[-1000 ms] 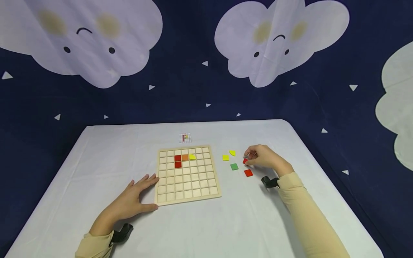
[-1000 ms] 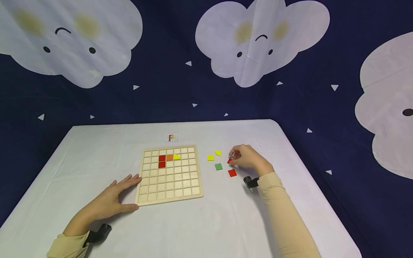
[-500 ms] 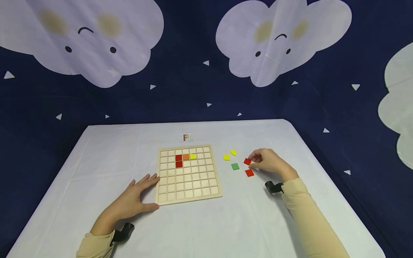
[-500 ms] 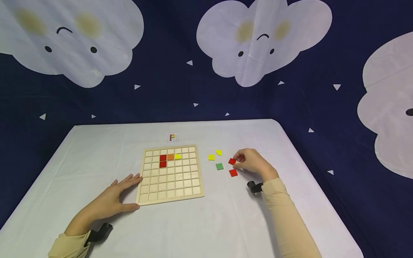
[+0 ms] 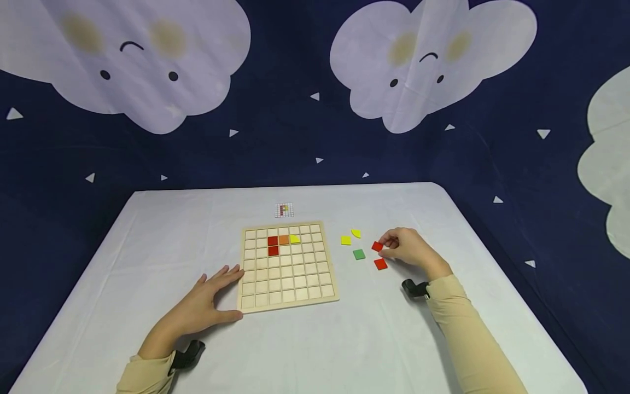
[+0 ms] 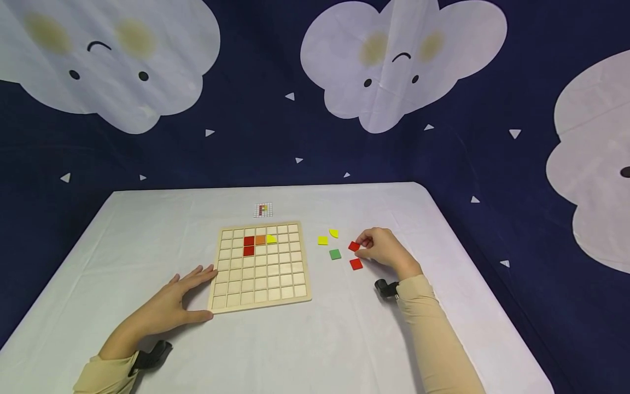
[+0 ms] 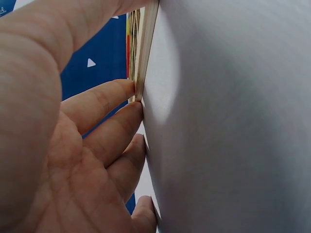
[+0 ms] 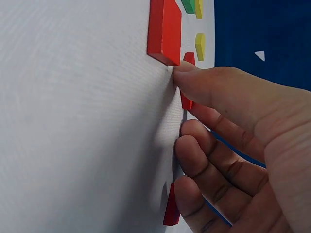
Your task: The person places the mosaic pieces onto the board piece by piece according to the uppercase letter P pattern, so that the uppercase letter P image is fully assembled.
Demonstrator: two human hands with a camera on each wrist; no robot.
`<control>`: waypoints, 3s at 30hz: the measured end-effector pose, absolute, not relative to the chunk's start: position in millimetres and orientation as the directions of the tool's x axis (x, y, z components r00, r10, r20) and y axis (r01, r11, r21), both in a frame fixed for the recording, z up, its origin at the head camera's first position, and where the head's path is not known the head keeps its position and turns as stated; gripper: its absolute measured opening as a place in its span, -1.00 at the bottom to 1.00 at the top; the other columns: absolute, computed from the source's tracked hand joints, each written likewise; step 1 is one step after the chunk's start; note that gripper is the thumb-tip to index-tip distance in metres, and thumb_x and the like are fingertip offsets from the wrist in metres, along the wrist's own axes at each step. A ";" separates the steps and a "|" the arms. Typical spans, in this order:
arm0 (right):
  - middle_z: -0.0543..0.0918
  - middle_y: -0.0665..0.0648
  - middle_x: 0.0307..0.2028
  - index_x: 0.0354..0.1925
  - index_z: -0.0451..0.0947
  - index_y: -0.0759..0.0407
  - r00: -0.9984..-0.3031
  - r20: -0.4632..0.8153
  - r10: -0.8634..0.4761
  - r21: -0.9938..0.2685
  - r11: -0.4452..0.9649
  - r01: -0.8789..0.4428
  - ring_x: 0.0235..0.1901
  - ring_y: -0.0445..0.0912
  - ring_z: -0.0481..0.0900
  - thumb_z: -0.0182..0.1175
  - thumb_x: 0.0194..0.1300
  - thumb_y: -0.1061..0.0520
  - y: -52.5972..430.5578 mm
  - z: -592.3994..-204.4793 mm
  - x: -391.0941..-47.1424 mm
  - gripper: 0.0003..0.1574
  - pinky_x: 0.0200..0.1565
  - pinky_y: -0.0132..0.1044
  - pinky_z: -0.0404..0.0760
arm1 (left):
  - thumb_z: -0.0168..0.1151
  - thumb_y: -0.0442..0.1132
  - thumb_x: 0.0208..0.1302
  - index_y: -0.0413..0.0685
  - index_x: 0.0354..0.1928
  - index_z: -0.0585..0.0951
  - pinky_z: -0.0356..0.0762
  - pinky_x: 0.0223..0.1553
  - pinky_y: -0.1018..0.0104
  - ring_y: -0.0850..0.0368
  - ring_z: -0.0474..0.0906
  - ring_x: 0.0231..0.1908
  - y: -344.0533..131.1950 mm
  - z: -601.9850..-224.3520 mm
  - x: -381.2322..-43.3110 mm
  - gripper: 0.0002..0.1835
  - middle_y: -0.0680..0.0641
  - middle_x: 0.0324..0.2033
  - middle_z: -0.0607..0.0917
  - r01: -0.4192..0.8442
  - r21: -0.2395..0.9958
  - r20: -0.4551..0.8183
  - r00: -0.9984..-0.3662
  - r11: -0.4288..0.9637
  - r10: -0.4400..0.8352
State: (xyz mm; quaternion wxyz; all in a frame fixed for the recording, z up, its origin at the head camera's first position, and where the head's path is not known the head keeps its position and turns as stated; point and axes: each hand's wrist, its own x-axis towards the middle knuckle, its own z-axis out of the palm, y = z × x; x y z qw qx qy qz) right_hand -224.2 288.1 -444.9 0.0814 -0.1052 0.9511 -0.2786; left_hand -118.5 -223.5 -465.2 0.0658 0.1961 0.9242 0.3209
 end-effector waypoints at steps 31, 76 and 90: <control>0.75 0.12 -0.23 -0.04 0.77 0.23 -0.963 -0.060 -0.263 -0.580 0.794 -0.181 -0.21 -0.07 0.65 0.44 0.30 0.19 259.1 -434.7 -237.7 -0.74 -0.07 -0.23 0.64 | 0.70 0.06 0.05 -0.13 0.54 0.48 -0.12 0.52 -0.66 -0.42 0.18 0.62 -222.6 -466.6 -118.7 0.02 -0.23 0.58 0.42 0.304 0.621 -0.009 -0.919 0.722 0.395; 0.80 0.12 -0.18 0.00 0.76 0.27 -0.828 0.013 -0.560 -0.653 0.623 -0.431 -0.18 -0.14 0.71 0.46 0.31 0.28 100.8 -426.7 -238.7 -0.72 -0.03 -0.36 0.74 | 0.69 0.06 0.08 -0.10 0.55 0.47 -0.17 0.53 -0.65 -0.43 0.15 0.63 -224.9 -470.9 -117.9 0.01 -0.23 0.59 0.41 0.308 0.642 0.001 -0.916 0.702 0.400; 0.77 0.07 -0.20 -0.03 0.77 0.24 -0.822 -0.016 -0.570 -0.665 0.620 -0.417 -0.22 -0.19 0.69 0.48 0.31 0.28 72.6 -438.0 -230.9 -0.75 -0.08 -0.44 0.72 | 0.69 0.06 0.07 -0.09 0.55 0.47 -0.21 0.55 -0.63 -0.41 0.12 0.64 -226.2 -469.1 -119.0 0.02 -0.22 0.60 0.39 0.290 0.652 -0.015 -0.919 0.700 0.395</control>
